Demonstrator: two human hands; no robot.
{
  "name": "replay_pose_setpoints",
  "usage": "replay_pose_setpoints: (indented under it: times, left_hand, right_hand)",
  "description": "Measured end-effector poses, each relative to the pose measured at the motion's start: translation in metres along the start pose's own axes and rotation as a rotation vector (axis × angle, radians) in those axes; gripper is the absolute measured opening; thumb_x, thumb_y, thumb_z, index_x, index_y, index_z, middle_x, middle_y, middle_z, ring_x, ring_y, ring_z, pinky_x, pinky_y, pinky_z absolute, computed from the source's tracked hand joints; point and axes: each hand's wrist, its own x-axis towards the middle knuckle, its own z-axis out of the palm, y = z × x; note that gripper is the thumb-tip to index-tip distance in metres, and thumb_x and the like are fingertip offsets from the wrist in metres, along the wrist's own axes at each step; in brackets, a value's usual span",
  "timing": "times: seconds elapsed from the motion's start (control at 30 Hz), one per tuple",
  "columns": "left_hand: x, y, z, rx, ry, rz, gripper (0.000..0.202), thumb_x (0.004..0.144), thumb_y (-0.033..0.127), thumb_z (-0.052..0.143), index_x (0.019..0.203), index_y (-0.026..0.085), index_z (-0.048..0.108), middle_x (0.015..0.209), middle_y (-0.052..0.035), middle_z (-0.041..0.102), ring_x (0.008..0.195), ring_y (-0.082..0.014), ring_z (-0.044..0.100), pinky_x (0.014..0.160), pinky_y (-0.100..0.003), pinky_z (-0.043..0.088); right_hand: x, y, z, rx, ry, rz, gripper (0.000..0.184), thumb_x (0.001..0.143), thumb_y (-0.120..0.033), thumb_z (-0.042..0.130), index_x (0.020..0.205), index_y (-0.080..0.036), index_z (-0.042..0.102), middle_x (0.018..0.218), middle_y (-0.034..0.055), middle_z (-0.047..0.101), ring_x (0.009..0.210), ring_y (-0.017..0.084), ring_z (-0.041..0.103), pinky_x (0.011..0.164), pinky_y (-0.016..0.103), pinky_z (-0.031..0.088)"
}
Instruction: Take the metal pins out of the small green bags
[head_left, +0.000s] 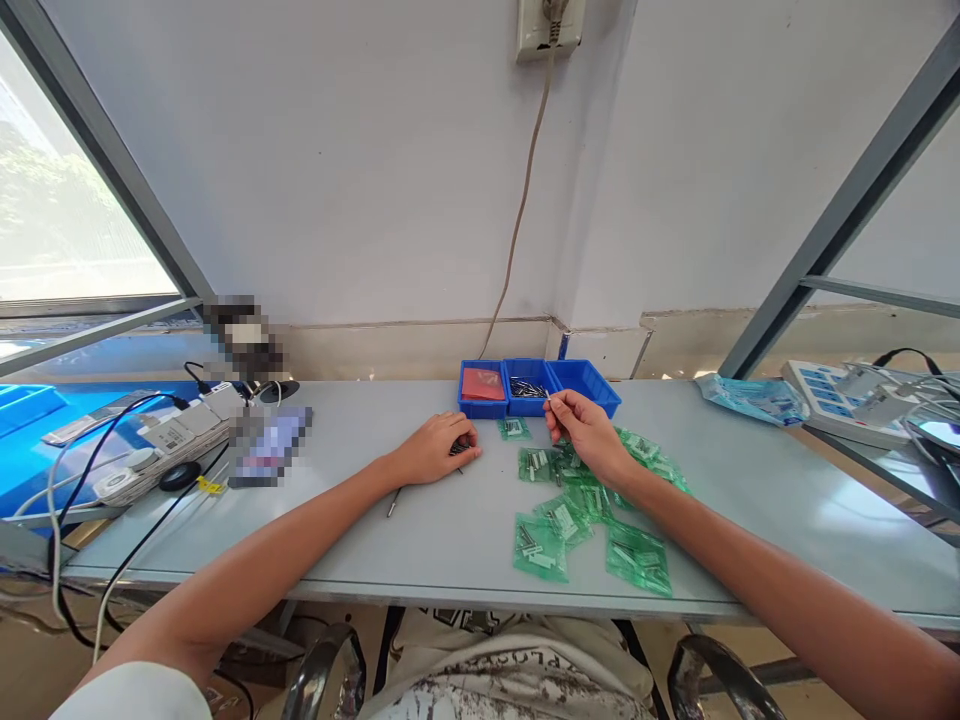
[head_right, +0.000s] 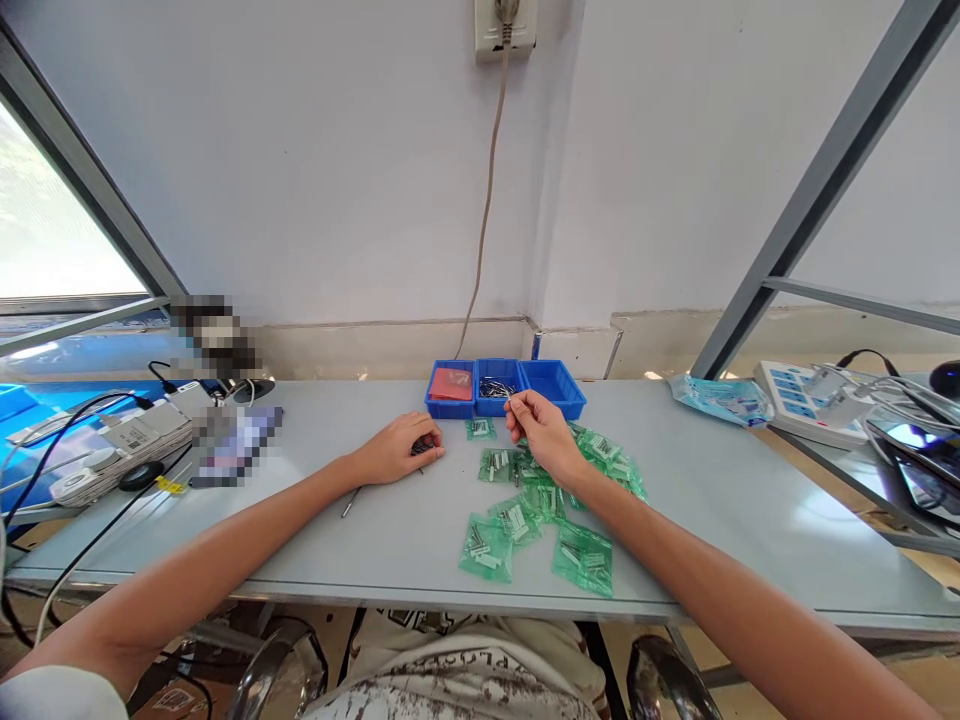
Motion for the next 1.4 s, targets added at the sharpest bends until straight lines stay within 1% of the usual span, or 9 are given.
replay_pose_setpoints:
  times: [0.1,0.2,0.3,0.43,0.6,0.83,1.0,1.13,1.4]
  left_hand:
    - [-0.0004,-0.0004,-0.0002,-0.021,-0.009,-0.005,0.024,0.103,0.044,0.055,0.098,0.021,0.061,0.092,-0.0041,0.063,0.089,-0.0217,0.059,0.085,-0.035,0.047]
    - [-0.0003,-0.0007,-0.0002,-0.04,-0.017,-0.014,0.024,0.103,0.044,0.056,0.098,0.021,0.061,0.092,-0.0036,0.063,0.088,-0.0211,0.059,0.084,-0.034,0.047]
    - [0.0003,-0.0012,0.0,-0.052,-0.026,-0.019,0.024,0.103,0.044,0.057,0.097,0.021,0.061,0.091,-0.0029,0.062,0.087,-0.0205,0.058,0.084,-0.034,0.046]
    - [0.0011,-0.0015,-0.0001,-0.069,-0.032,-0.027,0.024,0.102,0.045,0.059,0.098,0.021,0.062,0.09,-0.0022,0.062,0.086,-0.0201,0.058,0.083,-0.033,0.046]
    - [0.0027,-0.0006,-0.0011,-0.087,-0.035,-0.04,0.027,0.102,0.048,0.059,0.095,0.021,0.061,0.091,-0.0025,0.063,0.085,-0.02,0.058,0.082,-0.033,0.046]
    - [0.0027,-0.0016,-0.0006,-0.103,-0.041,-0.039,0.03,0.102,0.05,0.059,0.094,0.021,0.06,0.093,-0.0031,0.063,0.088,-0.0206,0.058,0.084,-0.034,0.047]
    - [0.002,-0.0017,-0.001,-0.1,-0.049,-0.048,0.031,0.103,0.052,0.056,0.096,0.022,0.061,0.094,-0.0038,0.063,0.09,-0.0215,0.059,0.085,-0.035,0.047]
    - [0.0026,-0.0011,-0.002,-0.092,-0.049,-0.038,0.031,0.104,0.051,0.055,0.097,0.022,0.061,0.095,-0.0042,0.063,0.091,-0.0216,0.059,0.086,-0.035,0.047]
    - [0.0023,-0.0009,-0.0022,-0.092,-0.043,-0.027,0.028,0.106,0.047,0.05,0.102,0.022,0.063,0.1,-0.0052,0.064,0.094,-0.0224,0.059,0.089,-0.037,0.048]
  right_hand:
    - [-0.0002,-0.0005,-0.0001,-0.008,0.013,0.009,0.042,0.092,-0.064,0.066,0.086,-0.022,0.06,0.07,-0.0027,0.059,0.058,0.013,0.052,0.057,0.027,0.044]
    - [-0.0007,-0.001,-0.0001,-0.015,0.018,0.003,0.041,0.092,-0.063,0.065,0.09,-0.023,0.06,0.068,-0.0043,0.057,0.056,0.012,0.049,0.055,0.027,0.041]
    - [-0.0005,-0.0007,0.0005,-0.006,0.013,-0.01,0.038,0.092,-0.059,0.066,0.098,-0.023,0.058,0.076,-0.0036,0.063,0.056,0.011,0.052,0.056,0.027,0.041]
    - [0.0007,0.0002,0.0008,-0.027,0.036,-0.02,0.036,0.089,-0.056,0.07,0.095,-0.024,0.053,0.085,-0.0011,0.068,0.059,0.013,0.057,0.058,0.029,0.043]
    - [0.0021,0.0023,-0.0006,-0.074,0.059,-0.026,0.036,0.085,-0.054,0.075,0.089,-0.025,0.053,0.07,-0.0048,0.056,0.057,0.015,0.054,0.055,0.03,0.041]
    - [0.0017,0.0026,-0.0012,-0.107,0.067,-0.046,0.035,0.086,-0.053,0.074,0.087,-0.026,0.053,0.073,-0.0043,0.053,0.056,0.014,0.051,0.051,0.029,0.038]
    - [0.0019,0.0022,-0.0025,-0.088,0.064,-0.058,0.032,0.089,-0.053,0.072,0.091,-0.025,0.056,0.076,-0.0031,0.057,0.056,0.013,0.051,0.052,0.029,0.04]
    - [0.0024,0.0006,-0.0024,-0.049,0.048,-0.055,0.035,0.09,-0.058,0.068,0.095,-0.024,0.062,0.084,-0.001,0.061,0.057,0.012,0.051,0.054,0.028,0.041]
    - [0.0017,-0.0021,-0.0004,0.009,0.031,-0.029,0.039,0.088,-0.061,0.068,0.096,-0.022,0.063,0.079,-0.0027,0.06,0.057,0.011,0.05,0.053,0.026,0.043]
